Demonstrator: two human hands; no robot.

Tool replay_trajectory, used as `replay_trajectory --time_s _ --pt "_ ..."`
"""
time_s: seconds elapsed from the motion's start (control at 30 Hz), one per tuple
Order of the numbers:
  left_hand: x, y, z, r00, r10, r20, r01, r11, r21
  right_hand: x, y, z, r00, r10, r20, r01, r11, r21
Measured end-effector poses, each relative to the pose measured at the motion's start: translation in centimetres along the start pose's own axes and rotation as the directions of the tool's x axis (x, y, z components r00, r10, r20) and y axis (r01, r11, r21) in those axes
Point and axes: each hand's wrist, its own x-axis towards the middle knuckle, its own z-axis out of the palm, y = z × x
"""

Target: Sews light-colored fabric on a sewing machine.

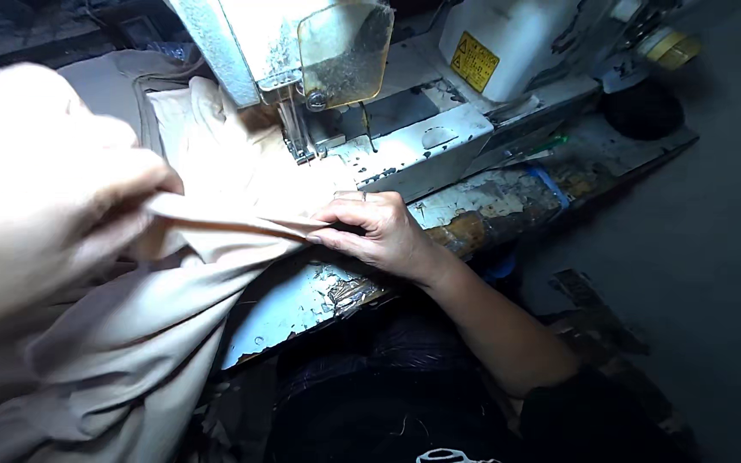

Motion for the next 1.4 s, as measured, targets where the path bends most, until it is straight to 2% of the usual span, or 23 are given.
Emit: replay_trajectory --time_s 0.27,0.37,0.5,0.67,0.77,0.83,0.93,1.0,1.07,1.1,1.13,1.2,1.23,1.27,1.33,1.4 --pt "0.6 -0.2 -0.4 0.998 -0.046 -0.039 0.045 0.999 -0.015 0.2 0.0 0.0 1.000 0.000 0.002 0.000 1.000 0.020" --pt "1.1 0.2 -0.6 0.995 -0.033 -0.096 0.029 0.999 -0.040 0.3 0.1 -0.1 1.000 -0.009 -0.003 0.009 1.000 0.024" --pt "1.1 0.3 -0.6 0.998 -0.056 -0.030 0.056 0.998 -0.004 0.3 -0.1 0.0 1.000 0.007 -0.012 -0.007 0.999 0.041" --pt "1.7 1.1 -0.4 0.997 -0.009 -0.071 0.011 0.999 0.037 0.4 0.0 -0.1 1.000 0.001 -0.014 0.000 0.999 0.051" --pt "1.4 0.4 -0.6 0.996 -0.070 -0.056 0.073 0.996 0.050 0.6 -0.1 0.0 1.000 0.009 -0.007 -0.008 0.998 0.057" --pt "1.9 0.2 -0.8 0.997 -0.002 -0.081 0.008 0.997 0.074 0.5 0.1 0.0 1.000 0.005 -0.006 -0.005 0.998 0.058" --pt "1.6 0.7 0.5 0.988 -0.022 -0.154 0.026 0.999 0.022 0.1 0.0 -0.5 1.000 -0.012 0.006 0.011 0.998 0.064" --pt "1.5 2.1 -0.1 0.983 -0.033 -0.179 0.024 0.998 -0.051 0.0 0.1 -0.9 0.999 -0.046 -0.002 0.046 0.997 0.056" --pt "1.7 3.6 -0.9 0.987 0.051 -0.151 -0.075 0.984 -0.159 0.0 0.5 -0.8 0.999 -0.049 -0.008 0.050 0.998 0.040" --pt "1.7 4.0 -0.7 0.994 0.035 -0.101 -0.046 0.993 -0.106 0.0 0.5 -0.9 1.000 -0.029 -0.008 0.029 0.999 0.044" --pt "1.8 3.8 -0.3 0.998 -0.041 -0.054 0.043 0.999 0.020 0.0 0.3 -0.9 1.000 -0.004 -0.011 0.004 0.999 0.049" --pt "1.6 1.7 0.3 0.958 -0.287 -0.017 0.286 0.944 0.162 0.3 -0.4 -0.7 0.999 0.048 -0.012 -0.048 0.999 0.022" --pt "1.3 0.4 0.3 0.933 -0.356 -0.049 0.359 0.926 0.118 0.3 -0.7 -0.6 0.997 0.073 -0.014 -0.073 0.997 0.002" --pt "0.9 -0.5 0.2 0.923 -0.371 -0.101 0.372 0.928 -0.010 0.3 -0.8 -0.7 0.996 0.085 -0.016 -0.085 0.996 0.002" --pt "0.6 -0.4 -1.0 0.938 -0.274 -0.210 0.208 0.934 -0.290 0.0 -0.5 -0.8 0.997 0.072 -0.028 -0.071 0.997 0.041" --pt "0.6 1.4 -2.8 0.960 -0.171 -0.223 0.054 0.890 -0.452 -0.1 -0.1 -0.7 0.998 0.044 -0.038 -0.041 0.995 0.088"
